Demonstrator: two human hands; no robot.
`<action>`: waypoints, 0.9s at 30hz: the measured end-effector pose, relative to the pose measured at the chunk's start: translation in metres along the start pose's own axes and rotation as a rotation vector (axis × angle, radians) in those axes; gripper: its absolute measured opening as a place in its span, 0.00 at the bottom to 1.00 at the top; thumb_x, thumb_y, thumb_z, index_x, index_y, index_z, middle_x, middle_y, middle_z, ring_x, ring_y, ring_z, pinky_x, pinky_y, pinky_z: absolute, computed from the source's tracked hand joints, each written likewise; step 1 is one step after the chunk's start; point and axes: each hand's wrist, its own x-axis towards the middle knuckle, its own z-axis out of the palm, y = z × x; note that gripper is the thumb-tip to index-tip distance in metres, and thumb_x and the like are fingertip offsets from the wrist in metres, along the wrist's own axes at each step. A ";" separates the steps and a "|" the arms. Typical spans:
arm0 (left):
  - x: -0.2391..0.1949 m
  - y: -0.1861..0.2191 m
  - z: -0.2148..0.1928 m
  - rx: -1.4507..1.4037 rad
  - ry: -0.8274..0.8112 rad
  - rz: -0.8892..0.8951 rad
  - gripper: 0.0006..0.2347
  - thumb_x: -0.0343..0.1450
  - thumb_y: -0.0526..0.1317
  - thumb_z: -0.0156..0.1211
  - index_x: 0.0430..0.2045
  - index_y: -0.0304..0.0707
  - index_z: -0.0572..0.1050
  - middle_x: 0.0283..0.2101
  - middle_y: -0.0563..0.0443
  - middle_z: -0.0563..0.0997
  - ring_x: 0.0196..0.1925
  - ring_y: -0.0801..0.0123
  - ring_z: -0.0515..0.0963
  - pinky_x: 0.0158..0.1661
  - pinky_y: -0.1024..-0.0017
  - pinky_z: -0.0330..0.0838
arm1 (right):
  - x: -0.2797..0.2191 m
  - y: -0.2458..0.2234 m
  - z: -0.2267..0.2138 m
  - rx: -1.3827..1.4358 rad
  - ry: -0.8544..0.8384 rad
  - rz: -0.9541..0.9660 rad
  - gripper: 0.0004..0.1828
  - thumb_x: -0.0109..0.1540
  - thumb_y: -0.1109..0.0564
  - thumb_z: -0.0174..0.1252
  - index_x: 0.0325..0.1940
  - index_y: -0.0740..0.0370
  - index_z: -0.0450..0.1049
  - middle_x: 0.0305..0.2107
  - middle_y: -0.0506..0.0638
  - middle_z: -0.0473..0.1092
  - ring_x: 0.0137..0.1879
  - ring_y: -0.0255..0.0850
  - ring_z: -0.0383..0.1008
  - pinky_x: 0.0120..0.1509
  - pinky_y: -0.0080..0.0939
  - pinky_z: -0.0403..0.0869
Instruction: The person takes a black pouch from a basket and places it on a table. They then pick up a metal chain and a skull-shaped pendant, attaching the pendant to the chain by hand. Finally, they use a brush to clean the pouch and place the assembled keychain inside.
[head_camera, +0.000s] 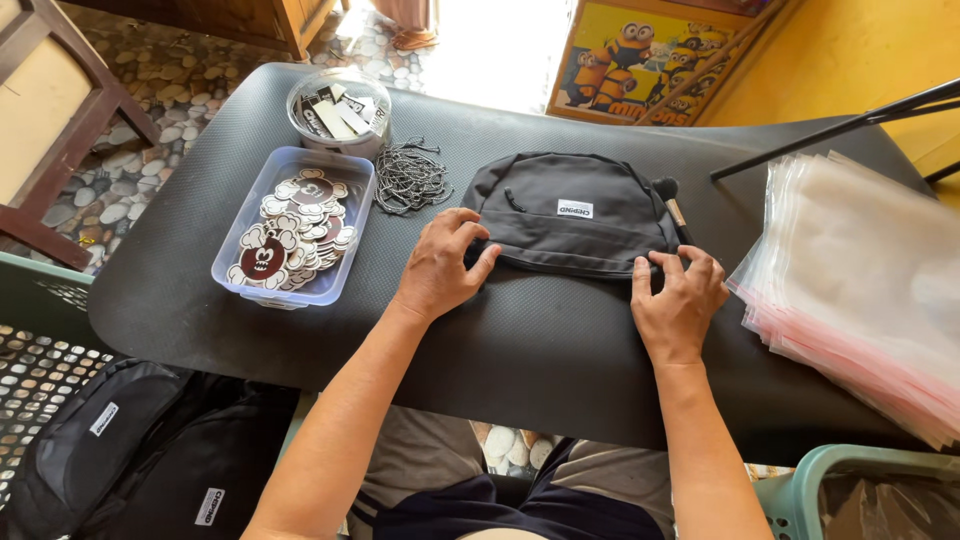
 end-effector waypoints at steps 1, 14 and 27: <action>-0.001 0.002 -0.002 0.001 0.003 -0.002 0.11 0.69 0.52 0.65 0.36 0.49 0.77 0.48 0.54 0.78 0.59 0.58 0.76 0.55 0.62 0.71 | 0.001 -0.002 -0.002 0.001 0.001 -0.004 0.12 0.65 0.41 0.62 0.43 0.48 0.80 0.49 0.47 0.65 0.63 0.49 0.65 0.63 0.53 0.63; 0.000 0.007 -0.004 0.033 -0.002 0.038 0.11 0.69 0.49 0.64 0.37 0.46 0.76 0.48 0.49 0.77 0.61 0.55 0.75 0.59 0.61 0.69 | 0.013 -0.021 -0.029 0.039 0.089 -0.106 0.11 0.66 0.48 0.65 0.50 0.53 0.81 0.51 0.52 0.67 0.63 0.53 0.67 0.65 0.55 0.63; 0.004 0.013 -0.016 0.082 -0.027 0.014 0.12 0.65 0.46 0.65 0.33 0.41 0.74 0.46 0.47 0.76 0.59 0.53 0.74 0.59 0.59 0.67 | 0.110 -0.280 -0.011 1.037 -0.299 -0.571 0.12 0.63 0.57 0.64 0.51 0.51 0.78 0.40 0.51 0.76 0.53 0.54 0.76 0.57 0.53 0.73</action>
